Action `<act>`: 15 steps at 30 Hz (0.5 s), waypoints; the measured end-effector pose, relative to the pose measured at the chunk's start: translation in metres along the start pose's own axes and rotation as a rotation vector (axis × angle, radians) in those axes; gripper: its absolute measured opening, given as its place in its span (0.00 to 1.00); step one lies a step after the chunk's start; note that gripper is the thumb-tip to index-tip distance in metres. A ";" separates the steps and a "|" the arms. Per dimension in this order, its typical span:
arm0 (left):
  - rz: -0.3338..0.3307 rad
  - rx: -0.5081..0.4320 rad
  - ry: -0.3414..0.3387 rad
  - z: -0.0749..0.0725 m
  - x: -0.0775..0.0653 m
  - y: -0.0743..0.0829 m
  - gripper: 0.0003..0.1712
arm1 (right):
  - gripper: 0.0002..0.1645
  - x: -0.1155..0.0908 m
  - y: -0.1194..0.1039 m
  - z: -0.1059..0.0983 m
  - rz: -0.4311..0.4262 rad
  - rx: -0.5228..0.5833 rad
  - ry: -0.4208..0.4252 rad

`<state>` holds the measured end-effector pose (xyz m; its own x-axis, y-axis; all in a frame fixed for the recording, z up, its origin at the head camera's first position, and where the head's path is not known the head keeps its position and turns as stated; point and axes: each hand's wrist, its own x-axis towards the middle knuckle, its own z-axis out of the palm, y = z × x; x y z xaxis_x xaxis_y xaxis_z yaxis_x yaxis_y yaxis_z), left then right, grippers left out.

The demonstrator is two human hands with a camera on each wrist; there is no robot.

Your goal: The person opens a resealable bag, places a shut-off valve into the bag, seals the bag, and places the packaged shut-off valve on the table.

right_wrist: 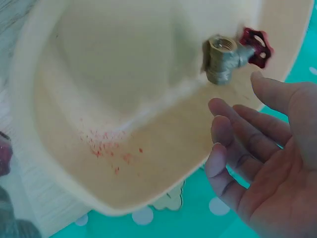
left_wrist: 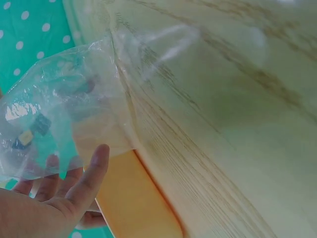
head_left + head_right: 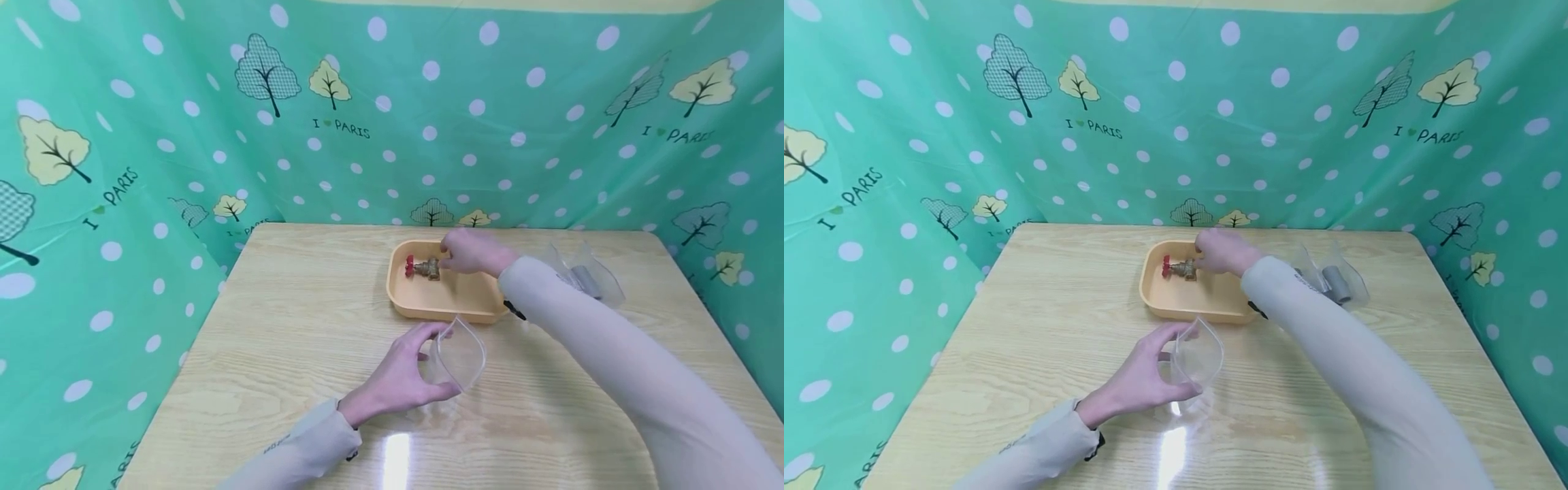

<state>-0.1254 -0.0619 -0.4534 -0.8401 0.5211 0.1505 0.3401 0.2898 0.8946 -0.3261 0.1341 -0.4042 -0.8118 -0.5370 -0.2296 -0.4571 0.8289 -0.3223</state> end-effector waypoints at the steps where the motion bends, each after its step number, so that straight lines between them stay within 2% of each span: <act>1: -0.001 0.002 0.000 0.000 0.000 0.000 0.50 | 0.21 0.003 -0.001 0.002 0.007 -0.025 -0.006; 6: -0.003 0.007 0.003 -0.003 -0.001 0.000 0.50 | 0.17 0.016 -0.003 0.012 0.060 -0.122 -0.036; 15: -0.011 0.022 0.018 -0.009 -0.004 -0.001 0.50 | 0.21 0.032 -0.008 0.021 0.061 -0.149 -0.052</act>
<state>-0.1255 -0.0714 -0.4509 -0.8510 0.5037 0.1487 0.3401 0.3129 0.8868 -0.3410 0.1071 -0.4287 -0.8215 -0.4891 -0.2932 -0.4596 0.8722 -0.1674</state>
